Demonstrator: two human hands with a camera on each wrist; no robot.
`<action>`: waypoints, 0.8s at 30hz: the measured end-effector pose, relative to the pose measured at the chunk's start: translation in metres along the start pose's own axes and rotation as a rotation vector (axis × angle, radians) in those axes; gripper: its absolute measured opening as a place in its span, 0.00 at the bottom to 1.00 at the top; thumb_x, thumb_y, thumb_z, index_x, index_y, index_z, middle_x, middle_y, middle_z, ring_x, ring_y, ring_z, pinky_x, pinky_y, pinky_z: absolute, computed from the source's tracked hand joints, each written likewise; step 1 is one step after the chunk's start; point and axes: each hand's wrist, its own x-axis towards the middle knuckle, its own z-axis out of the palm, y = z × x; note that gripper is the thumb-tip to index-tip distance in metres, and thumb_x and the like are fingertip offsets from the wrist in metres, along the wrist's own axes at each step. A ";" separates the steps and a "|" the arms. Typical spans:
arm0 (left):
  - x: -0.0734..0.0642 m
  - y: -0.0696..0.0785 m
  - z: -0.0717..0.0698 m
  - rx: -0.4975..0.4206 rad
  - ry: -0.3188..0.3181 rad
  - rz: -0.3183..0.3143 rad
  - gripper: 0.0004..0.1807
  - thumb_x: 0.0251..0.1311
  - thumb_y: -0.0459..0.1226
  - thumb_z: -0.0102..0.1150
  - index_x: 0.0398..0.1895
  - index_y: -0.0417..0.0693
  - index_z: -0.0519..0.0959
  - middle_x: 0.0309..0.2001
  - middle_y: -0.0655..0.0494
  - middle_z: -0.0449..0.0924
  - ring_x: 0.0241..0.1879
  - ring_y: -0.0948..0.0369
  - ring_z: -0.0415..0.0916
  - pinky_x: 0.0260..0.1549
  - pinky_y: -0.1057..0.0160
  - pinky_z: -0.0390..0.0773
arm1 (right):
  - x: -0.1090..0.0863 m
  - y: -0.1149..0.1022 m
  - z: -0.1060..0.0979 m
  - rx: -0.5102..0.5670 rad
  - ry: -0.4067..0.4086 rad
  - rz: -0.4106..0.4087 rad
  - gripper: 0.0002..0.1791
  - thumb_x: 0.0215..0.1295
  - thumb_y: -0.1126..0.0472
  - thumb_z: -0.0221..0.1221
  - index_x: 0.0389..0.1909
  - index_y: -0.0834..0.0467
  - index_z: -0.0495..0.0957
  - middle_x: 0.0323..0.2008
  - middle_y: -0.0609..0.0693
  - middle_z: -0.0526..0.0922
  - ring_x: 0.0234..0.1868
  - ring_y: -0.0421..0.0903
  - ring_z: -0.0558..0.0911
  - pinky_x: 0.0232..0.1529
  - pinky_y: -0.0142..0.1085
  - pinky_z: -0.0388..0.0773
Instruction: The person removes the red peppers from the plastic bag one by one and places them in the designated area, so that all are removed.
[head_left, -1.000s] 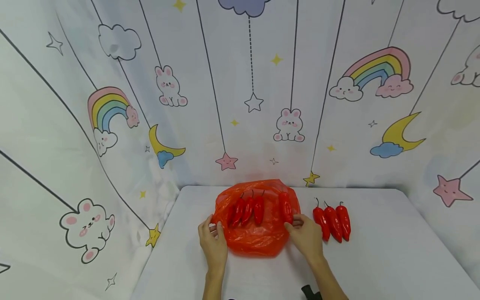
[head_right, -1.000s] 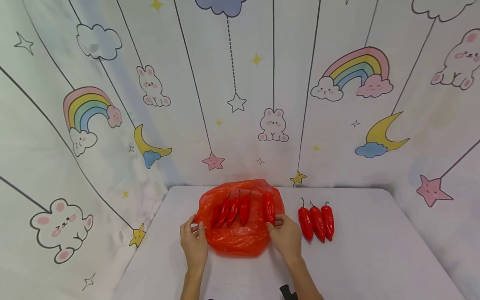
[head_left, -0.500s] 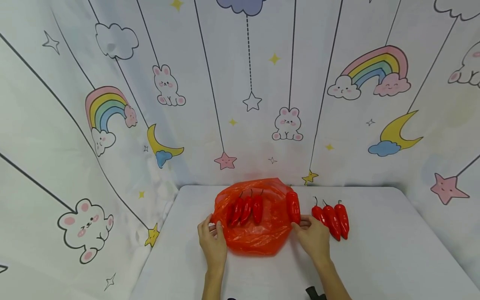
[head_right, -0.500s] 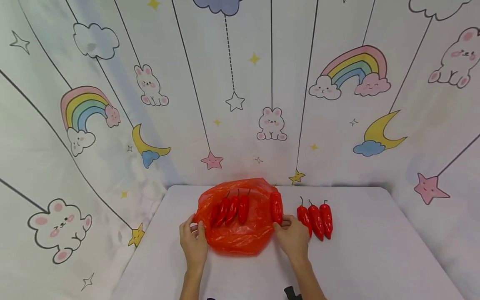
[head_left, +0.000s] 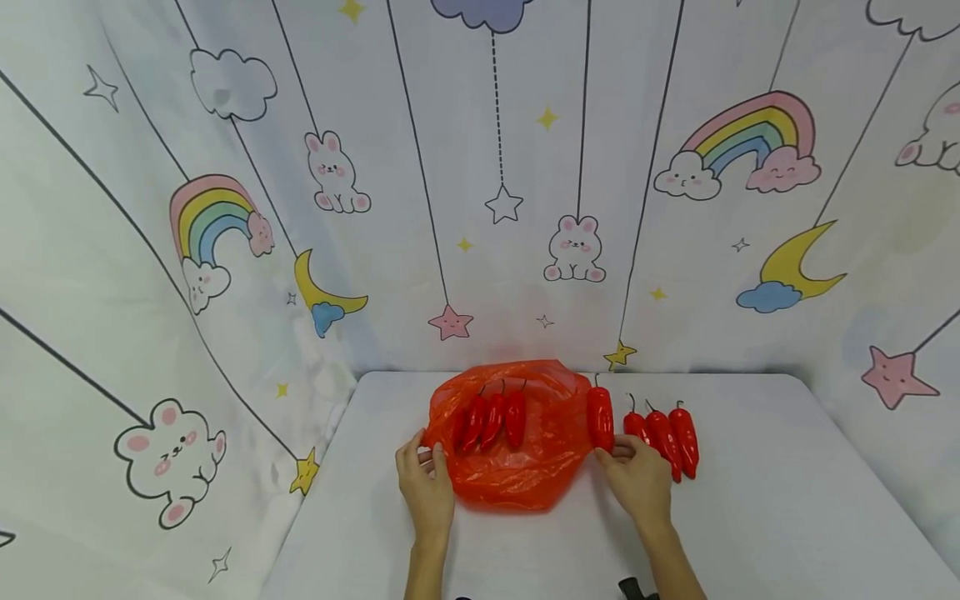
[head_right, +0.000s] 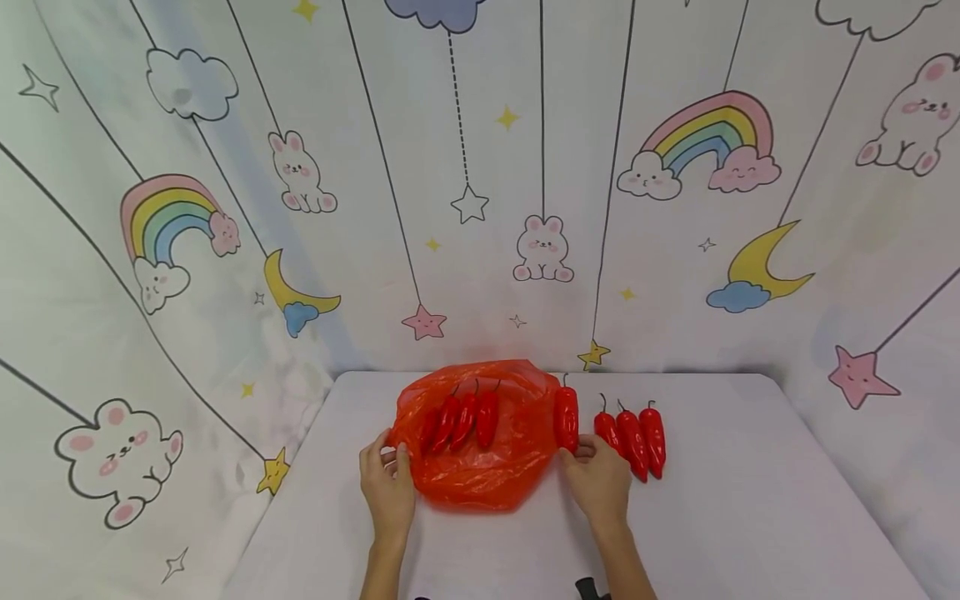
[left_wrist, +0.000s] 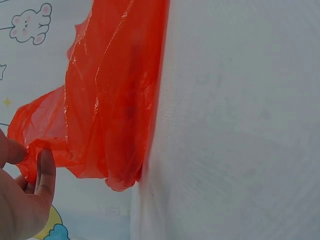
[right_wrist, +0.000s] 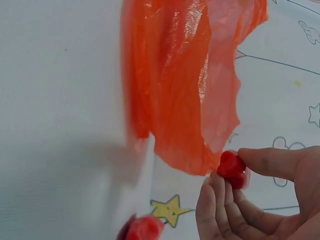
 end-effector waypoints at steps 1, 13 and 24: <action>0.000 0.000 0.000 -0.002 0.001 0.001 0.22 0.73 0.33 0.61 0.68 0.44 0.75 0.55 0.51 0.74 0.45 0.60 0.78 0.42 0.74 0.81 | 0.000 0.001 0.000 0.001 0.001 0.002 0.22 0.63 0.57 0.72 0.53 0.66 0.84 0.40 0.61 0.89 0.39 0.57 0.89 0.41 0.51 0.88; -0.001 0.002 0.000 -0.017 0.004 0.011 0.22 0.73 0.31 0.61 0.68 0.43 0.75 0.55 0.49 0.74 0.44 0.57 0.78 0.42 0.76 0.80 | 0.003 0.017 0.002 -0.050 0.038 0.015 0.22 0.62 0.57 0.72 0.51 0.67 0.85 0.37 0.60 0.90 0.37 0.57 0.88 0.36 0.48 0.88; 0.000 -0.002 0.001 -0.028 0.008 0.009 0.22 0.73 0.33 0.61 0.68 0.44 0.75 0.55 0.50 0.75 0.44 0.58 0.78 0.41 0.73 0.82 | 0.006 0.033 -0.001 -0.135 0.020 0.072 0.21 0.61 0.57 0.71 0.47 0.70 0.85 0.34 0.63 0.89 0.36 0.61 0.88 0.32 0.51 0.86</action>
